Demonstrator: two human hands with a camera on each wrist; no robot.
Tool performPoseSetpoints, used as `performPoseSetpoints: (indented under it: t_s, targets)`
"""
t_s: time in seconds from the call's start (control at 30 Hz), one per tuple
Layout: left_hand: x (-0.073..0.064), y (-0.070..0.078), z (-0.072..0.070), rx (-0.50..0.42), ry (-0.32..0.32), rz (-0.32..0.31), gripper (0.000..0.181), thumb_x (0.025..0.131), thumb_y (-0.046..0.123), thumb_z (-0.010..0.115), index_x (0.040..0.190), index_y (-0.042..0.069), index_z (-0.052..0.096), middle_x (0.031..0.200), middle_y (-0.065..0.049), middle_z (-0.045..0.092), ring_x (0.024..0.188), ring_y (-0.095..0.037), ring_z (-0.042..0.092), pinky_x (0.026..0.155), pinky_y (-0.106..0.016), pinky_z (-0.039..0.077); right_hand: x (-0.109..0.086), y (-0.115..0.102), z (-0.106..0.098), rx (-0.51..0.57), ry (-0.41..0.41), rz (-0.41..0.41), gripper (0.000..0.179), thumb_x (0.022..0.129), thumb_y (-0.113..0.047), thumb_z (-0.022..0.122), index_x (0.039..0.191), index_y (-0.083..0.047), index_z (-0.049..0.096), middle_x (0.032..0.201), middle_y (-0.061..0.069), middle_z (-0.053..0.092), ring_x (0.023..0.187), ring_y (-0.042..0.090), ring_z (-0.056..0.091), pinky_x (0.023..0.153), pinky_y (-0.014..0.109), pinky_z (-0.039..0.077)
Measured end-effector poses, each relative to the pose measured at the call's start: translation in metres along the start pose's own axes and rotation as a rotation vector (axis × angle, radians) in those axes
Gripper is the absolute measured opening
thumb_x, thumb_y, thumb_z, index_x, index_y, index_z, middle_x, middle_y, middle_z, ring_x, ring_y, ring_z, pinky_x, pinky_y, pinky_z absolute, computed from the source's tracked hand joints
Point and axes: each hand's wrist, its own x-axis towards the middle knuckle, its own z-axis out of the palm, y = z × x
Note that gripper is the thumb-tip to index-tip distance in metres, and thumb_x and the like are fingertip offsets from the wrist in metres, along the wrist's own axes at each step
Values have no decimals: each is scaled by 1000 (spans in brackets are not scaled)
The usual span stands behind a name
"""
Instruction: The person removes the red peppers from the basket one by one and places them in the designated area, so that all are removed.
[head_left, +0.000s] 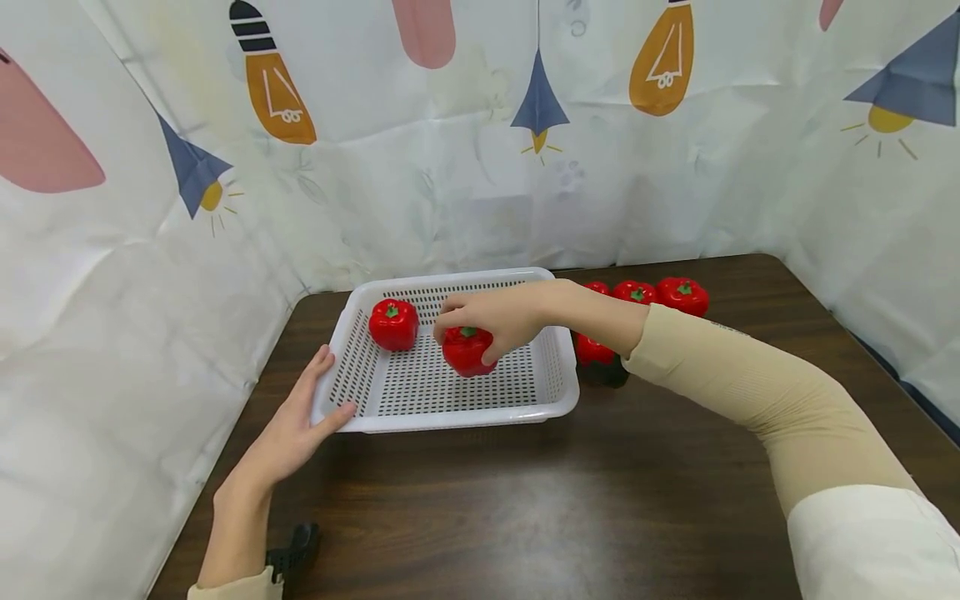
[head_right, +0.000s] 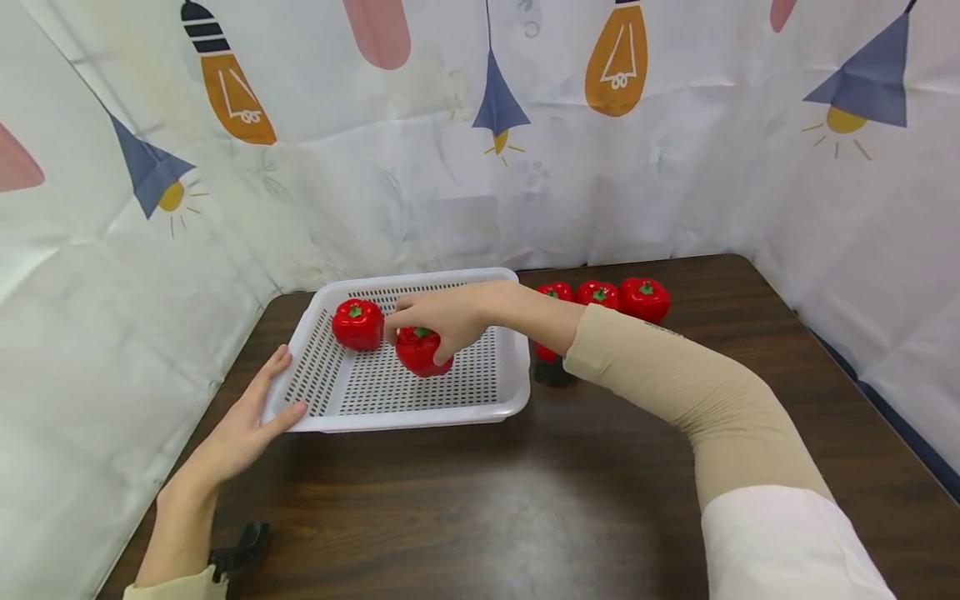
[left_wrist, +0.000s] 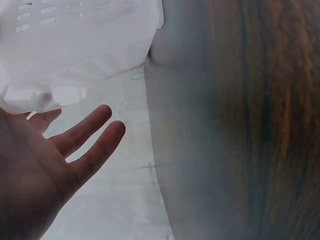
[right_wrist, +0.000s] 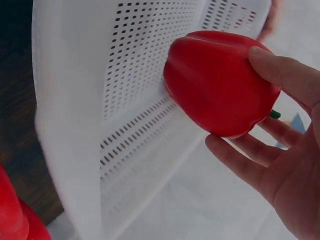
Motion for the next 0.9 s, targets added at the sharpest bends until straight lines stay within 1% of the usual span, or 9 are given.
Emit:
performPoseSetpoints:
  t_s: [0.17,0.33,0.5,0.67,0.73,0.9]
  targets:
    - [-1,0,1,-3,2,-1,92,96,37,70,164,9,16,171,-7,7,135,-41,42,106,-67,39,-18,1,-3,20,36,-19,68,82,-18,87,139,-23,52,142,-2,47,128,16,43,87,25,54]
    - [-1,1,1,-3,7,-3,91,96,36,71,164,10,16,172,-7,6,135,-42,42,105,-68,38,-34,3,-5,35,73,-20,65,82,-16,88,137,-21,52,140,-1,48,127,17,44,88,29,55]
    - [-1,2,0,-3,6,-15,92,95,36,71,165,10,16,172,-6,5,136,-43,40,105,-69,38,-50,7,-6,24,83,2,65,83,-18,87,137,-23,52,141,-2,47,126,17,45,87,31,56]
    - [-1,3,0,-6,5,-14,92,95,35,71,165,10,16,172,-6,4,137,-43,39,106,-69,37,-68,10,-9,51,116,34,66,83,-16,87,138,-24,53,142,-2,46,127,19,45,86,34,58]
    - [-1,3,0,-8,6,-11,92,95,35,71,164,10,16,172,-6,4,137,-43,39,106,-69,37,-75,11,-11,46,130,43,64,83,-16,87,138,-23,53,142,-2,46,126,19,46,87,33,57]
    - [-2,3,0,-16,4,-9,92,95,36,71,165,10,16,172,-6,4,139,-44,37,106,-70,36,-91,13,-14,32,164,36,60,85,-14,85,136,-20,53,141,-1,46,126,21,47,88,33,57]
